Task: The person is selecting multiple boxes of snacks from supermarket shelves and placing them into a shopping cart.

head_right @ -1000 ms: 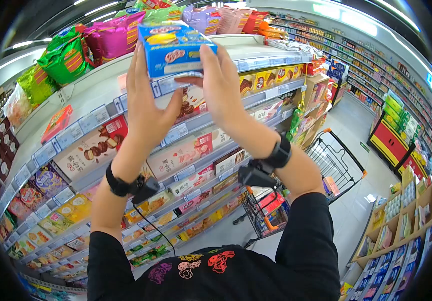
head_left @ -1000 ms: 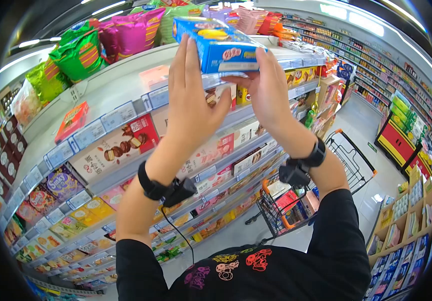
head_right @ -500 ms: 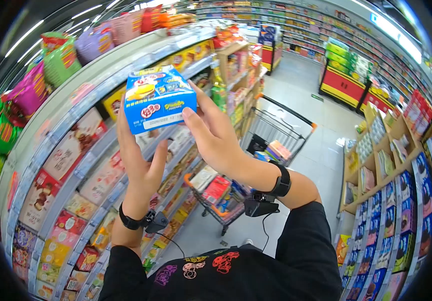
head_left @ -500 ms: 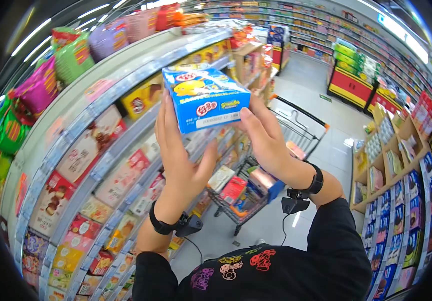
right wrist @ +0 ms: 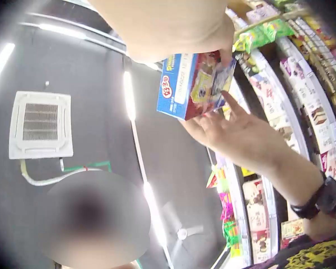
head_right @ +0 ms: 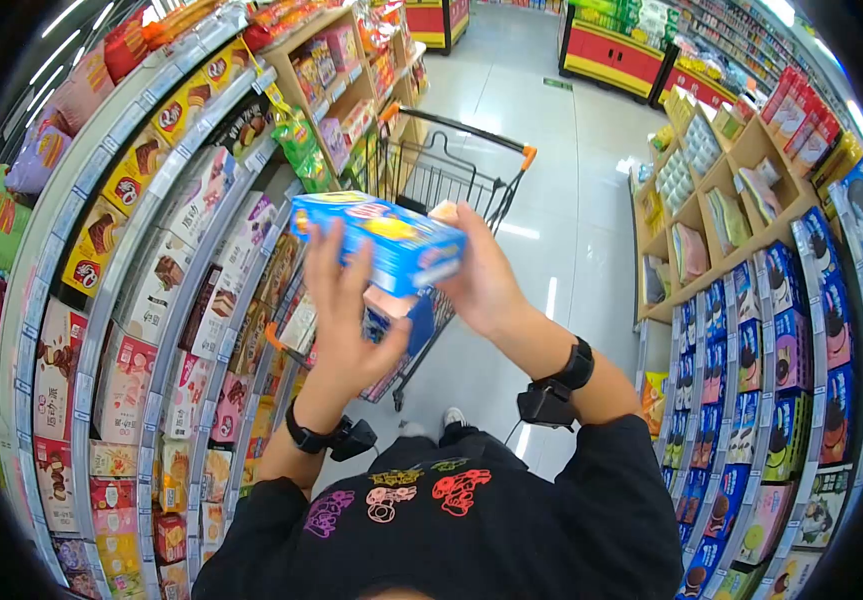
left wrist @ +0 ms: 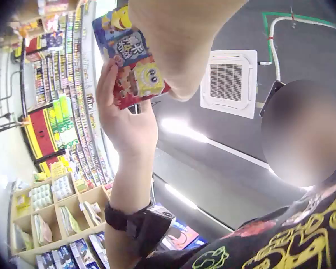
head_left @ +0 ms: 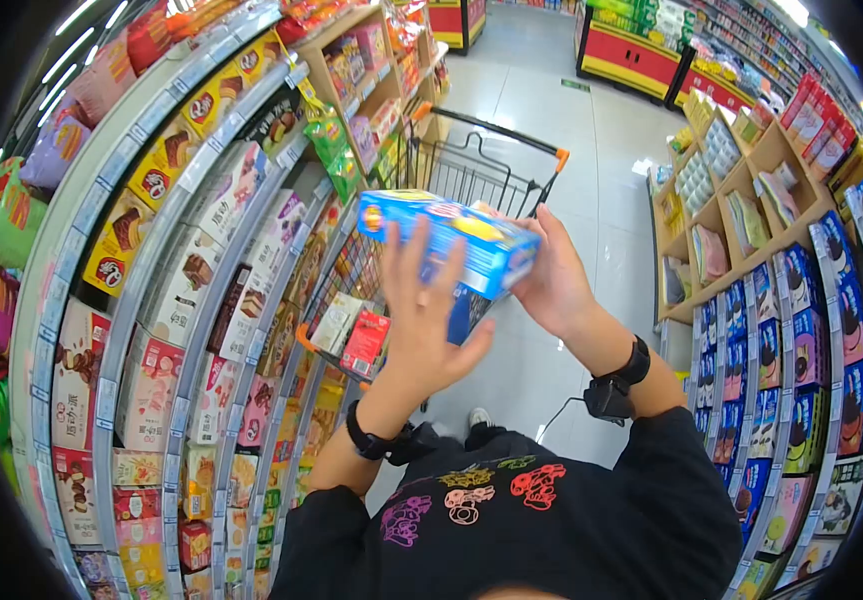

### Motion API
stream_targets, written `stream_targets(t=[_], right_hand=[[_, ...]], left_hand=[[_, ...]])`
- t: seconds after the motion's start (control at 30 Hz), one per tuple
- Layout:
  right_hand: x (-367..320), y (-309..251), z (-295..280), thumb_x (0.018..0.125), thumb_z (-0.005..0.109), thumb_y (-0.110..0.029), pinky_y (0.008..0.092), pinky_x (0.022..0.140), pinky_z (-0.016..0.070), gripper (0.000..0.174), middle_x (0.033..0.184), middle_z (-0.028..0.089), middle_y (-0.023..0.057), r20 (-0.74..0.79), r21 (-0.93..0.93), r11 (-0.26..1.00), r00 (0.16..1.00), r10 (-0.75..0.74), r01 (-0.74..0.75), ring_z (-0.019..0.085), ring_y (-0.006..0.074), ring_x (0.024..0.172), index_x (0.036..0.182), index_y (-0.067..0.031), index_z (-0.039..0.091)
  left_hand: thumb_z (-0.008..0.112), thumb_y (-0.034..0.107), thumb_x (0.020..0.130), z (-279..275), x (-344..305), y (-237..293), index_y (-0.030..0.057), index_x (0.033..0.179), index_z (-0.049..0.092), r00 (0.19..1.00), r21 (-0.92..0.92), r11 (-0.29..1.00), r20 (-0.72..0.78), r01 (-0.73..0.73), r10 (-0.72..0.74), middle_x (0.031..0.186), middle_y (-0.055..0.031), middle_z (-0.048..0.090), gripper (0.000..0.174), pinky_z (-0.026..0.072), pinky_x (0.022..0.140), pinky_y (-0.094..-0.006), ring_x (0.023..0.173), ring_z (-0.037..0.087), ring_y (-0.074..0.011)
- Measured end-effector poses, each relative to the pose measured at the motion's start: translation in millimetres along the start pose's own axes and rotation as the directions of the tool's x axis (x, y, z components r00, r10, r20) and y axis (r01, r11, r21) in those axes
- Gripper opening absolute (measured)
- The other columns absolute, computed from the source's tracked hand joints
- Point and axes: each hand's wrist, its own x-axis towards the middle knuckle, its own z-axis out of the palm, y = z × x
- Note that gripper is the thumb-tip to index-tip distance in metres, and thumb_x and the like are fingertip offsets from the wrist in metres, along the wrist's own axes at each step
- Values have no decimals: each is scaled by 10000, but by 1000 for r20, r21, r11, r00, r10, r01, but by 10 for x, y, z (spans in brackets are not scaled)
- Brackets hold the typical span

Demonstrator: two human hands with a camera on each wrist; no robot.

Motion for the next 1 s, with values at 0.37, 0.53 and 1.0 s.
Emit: stream_targets(t=[0.37,0.53,1.0], right_hand=[[-90,420,-1230,868,517,-154,335,736,494,122,911,594,88,-219,-50,976,956,196,-212,600,168,847,919,-47,487],[-14,916,-1321,852,536,-99,336,743,500,187,952,578,126,-256,-50,988,958,126,-143,600,205,861,1000,-20,452],[838,1297,-1483,810,578,-22,304,914,400,360,1130,473,96,-164,-328,927,978,132,-180,463,167,1076,1142,-8,440]], left_hand=[[617,275,784,427,-404,-258,77,1272,402,876,-213,955,475,206,-83,1347,-187,308,569,246,1014,-490,1265,247,-414],[593,298,813,405,-695,-515,69,1267,400,801,-186,933,579,308,-149,1371,-190,260,544,239,1025,-477,1279,224,-407],[656,94,766,1049,-1173,-1660,0,1292,290,312,-593,-68,514,802,-799,1210,-189,409,647,490,794,-323,1001,548,-250]])
